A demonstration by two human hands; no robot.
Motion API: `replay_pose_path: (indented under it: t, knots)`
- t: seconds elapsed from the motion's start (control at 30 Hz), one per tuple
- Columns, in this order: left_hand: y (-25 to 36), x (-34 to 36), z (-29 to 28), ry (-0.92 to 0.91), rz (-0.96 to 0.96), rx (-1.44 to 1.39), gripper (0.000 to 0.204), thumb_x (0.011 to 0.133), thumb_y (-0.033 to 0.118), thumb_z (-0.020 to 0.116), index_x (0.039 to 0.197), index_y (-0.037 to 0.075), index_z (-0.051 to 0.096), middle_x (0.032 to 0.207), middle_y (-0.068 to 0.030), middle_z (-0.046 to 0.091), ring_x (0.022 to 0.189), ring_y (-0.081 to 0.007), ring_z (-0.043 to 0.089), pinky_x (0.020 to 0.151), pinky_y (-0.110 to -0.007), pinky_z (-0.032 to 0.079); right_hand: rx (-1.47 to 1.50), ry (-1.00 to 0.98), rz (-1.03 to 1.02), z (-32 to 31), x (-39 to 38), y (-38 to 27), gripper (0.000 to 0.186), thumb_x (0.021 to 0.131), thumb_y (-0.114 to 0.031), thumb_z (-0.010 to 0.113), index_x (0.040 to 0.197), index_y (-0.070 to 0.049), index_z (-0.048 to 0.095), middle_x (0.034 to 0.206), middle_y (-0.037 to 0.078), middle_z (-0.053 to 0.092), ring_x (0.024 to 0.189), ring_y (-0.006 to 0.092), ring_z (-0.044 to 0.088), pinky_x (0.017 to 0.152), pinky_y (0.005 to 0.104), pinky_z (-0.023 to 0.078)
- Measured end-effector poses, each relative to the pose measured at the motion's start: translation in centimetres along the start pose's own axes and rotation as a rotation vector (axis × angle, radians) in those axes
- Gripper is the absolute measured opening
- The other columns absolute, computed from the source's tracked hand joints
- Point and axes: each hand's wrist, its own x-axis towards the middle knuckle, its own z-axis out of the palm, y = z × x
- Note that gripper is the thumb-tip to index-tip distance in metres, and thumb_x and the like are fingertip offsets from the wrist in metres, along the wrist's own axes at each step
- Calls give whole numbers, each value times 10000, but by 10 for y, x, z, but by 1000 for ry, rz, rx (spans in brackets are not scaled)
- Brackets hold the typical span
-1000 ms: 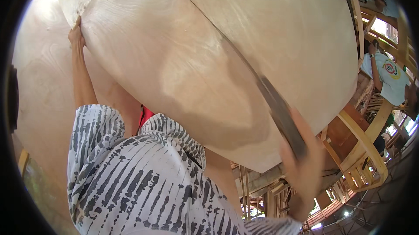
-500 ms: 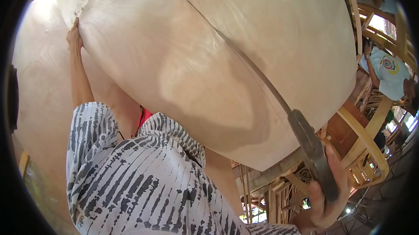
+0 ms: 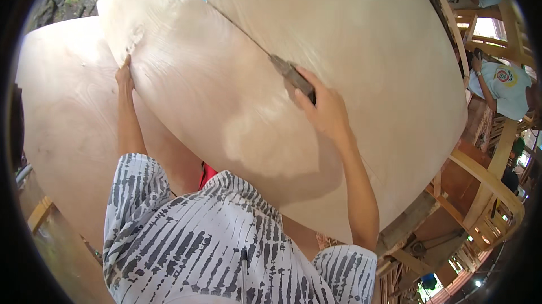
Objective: The person saws through a large curved sheet of plywood using a hand saw while several other people assist by holding the wood steady on a frame.
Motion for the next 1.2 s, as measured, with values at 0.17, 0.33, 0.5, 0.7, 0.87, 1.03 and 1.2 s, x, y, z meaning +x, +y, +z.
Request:
replay_pose_path:
  t: [0.17,0.33,0.5,0.7,0.87,1.03,1.2]
  knots:
    - [21,43,-35,-161,-98,-114,457,919,104,810,1261,-149,644,1224,-179,717,1085,-283,692,927,-409,582,22,23,-37,12,6,-23,519,965,-272,673,1463,-151,596,998,236,734,871,413,713,766,456,546]
    - [15,49,-31,20,198,120,523,894,175,832,1270,-137,646,1215,-183,715,1084,-302,668,966,-405,538,29,81,-91,33,7,-13,519,959,-281,683,1453,-140,610,1132,230,741,969,422,723,823,455,567]
    - [-6,40,-37,2,-16,314,589,903,385,798,1224,-92,672,1143,-163,699,990,-285,636,912,-458,538,69,99,-39,28,-8,2,564,942,-355,709,1459,-155,605,1191,217,733,1035,411,718,895,456,579]
    - [-2,27,-54,-3,60,-17,342,955,188,781,1049,-128,691,1003,-134,707,844,-234,650,752,-382,557,0,75,-15,38,-10,7,562,910,-426,708,1419,-204,624,1178,158,736,1057,374,708,891,494,577]
    - [-4,-1,-26,4,32,47,410,969,146,761,1168,-183,619,1109,-204,702,912,-288,686,807,-418,586,-41,67,92,26,-28,13,566,870,-426,718,1392,-229,623,1157,137,739,1048,355,714,889,498,583]
    - [-17,24,-37,31,69,1,419,923,220,820,1047,-162,699,1007,-141,719,846,-264,666,806,-392,571,-30,80,73,28,-19,13,557,859,-408,736,1384,-257,626,1156,118,742,1039,355,716,888,487,586]
    - [-38,24,-40,-6,-70,83,330,931,175,793,1088,-88,672,980,-92,721,764,-233,638,714,-346,560,-8,90,94,21,-17,0,523,864,-378,747,1360,-241,659,1147,116,756,1039,359,720,896,473,579]
